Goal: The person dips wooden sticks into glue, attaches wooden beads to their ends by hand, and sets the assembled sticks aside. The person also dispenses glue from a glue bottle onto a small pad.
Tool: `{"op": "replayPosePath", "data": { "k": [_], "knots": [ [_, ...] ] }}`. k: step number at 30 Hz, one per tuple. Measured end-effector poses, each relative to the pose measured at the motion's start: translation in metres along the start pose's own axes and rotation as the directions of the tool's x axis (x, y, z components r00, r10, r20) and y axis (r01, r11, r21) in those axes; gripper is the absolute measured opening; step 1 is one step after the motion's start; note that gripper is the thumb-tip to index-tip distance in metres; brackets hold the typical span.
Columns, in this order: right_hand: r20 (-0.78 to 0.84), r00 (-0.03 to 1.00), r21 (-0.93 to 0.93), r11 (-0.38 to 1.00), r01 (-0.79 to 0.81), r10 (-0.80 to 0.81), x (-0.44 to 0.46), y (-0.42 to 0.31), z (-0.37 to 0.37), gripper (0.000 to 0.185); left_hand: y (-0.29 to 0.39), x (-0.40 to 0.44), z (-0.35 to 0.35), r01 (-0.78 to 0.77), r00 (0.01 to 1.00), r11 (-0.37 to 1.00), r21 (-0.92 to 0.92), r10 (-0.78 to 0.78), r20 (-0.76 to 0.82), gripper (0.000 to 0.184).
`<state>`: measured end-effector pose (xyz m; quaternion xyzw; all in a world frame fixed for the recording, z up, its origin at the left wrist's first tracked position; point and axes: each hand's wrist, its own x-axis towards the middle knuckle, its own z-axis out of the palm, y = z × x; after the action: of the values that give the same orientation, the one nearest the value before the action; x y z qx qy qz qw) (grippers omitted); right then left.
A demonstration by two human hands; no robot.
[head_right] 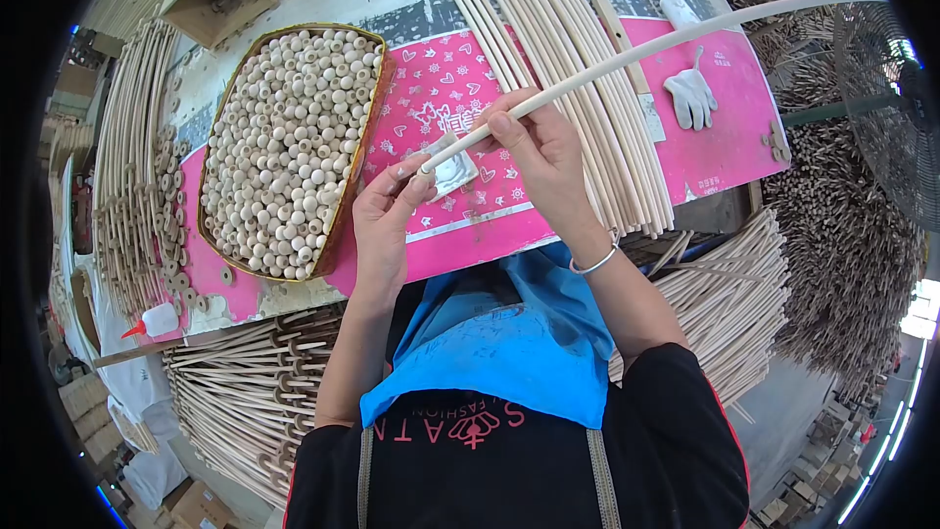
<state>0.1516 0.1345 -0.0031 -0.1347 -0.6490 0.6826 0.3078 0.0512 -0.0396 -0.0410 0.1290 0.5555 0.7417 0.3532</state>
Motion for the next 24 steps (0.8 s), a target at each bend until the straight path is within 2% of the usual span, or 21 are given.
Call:
{"op": "replayPosePath", "data": {
  "k": [8,10,11,13,14,15,16,17,19,21,23,24],
  "knots": [
    [0.009,0.995,-0.046,0.994,0.101,-0.101,-0.019,-0.001,0.006,0.014,-0.005,-0.005,0.001,-0.035,0.999,0.999,0.037,0.036,-0.022,0.026],
    [-0.003,1.0,-0.017,0.999,0.029,-0.029,-0.027,-0.001,0.003,0.015,-0.005,-0.004,-0.004,-0.211,0.977,0.951,0.225,0.199,0.075,0.024],
    [-0.006,1.0,-0.018,0.999,0.027,-0.027,-0.032,0.001,0.004,0.015,-0.006,-0.005,-0.004,-0.209,0.978,0.952,0.224,0.196,0.077,0.024],
    [-0.155,0.981,-0.05,0.993,0.11,-0.117,-0.042,0.007,0.011,0.015,0.002,-0.009,0.003,-0.286,0.958,0.899,0.331,0.271,0.093,0.024],
    [-0.205,0.968,0.028,0.988,0.153,-0.144,-0.047,0.008,0.018,0.015,0.003,-0.009,0.008,-0.294,0.956,0.897,0.332,0.277,0.098,0.024],
    [-0.213,0.965,0.026,0.987,0.161,-0.152,-0.05,0.006,0.023,0.015,0.003,-0.009,0.015,-0.276,0.961,0.932,0.236,0.272,0.051,0.025],
    [-0.267,0.96,0.084,0.99,0.113,-0.087,-0.052,0.004,0.025,0.017,0.003,-0.008,0.021,-0.258,0.966,0.957,0.132,0.259,0.012,0.026],
    [-0.323,0.946,0.142,0.988,0.067,-0.018,-0.055,0.001,0.025,0.018,0.002,-0.006,0.027,-0.259,0.965,0.966,0.015,0.257,0.059,0.029],
    [-0.353,0.932,0.187,0.982,-0.015,0.082,-0.06,0.003,0.024,0.02,0.004,-0.007,0.037,-0.161,0.985,0.977,-0.139,0.167,0.032,0.029],
    [-0.362,0.918,0.233,0.969,-0.079,0.162,-0.066,0.001,0.026,0.021,0.001,-0.001,0.04,-0.127,0.991,0.97,-0.209,0.135,0.023,0.032],
    [-0.091,0.909,0.056,0.914,-0.402,0.406,-0.074,-0.021,0.004,0.02,0.001,0.002,0.04,-0.102,0.994,0.962,-0.253,0.105,-0.001,0.036],
    [-0.075,0.87,-0.1,0.864,-0.494,0.488,-0.083,-0.051,-0.003,0.018,0.006,0.004,0.038,-0.134,0.991,0.971,-0.196,0.132,-0.022,0.036]
  ]
}}
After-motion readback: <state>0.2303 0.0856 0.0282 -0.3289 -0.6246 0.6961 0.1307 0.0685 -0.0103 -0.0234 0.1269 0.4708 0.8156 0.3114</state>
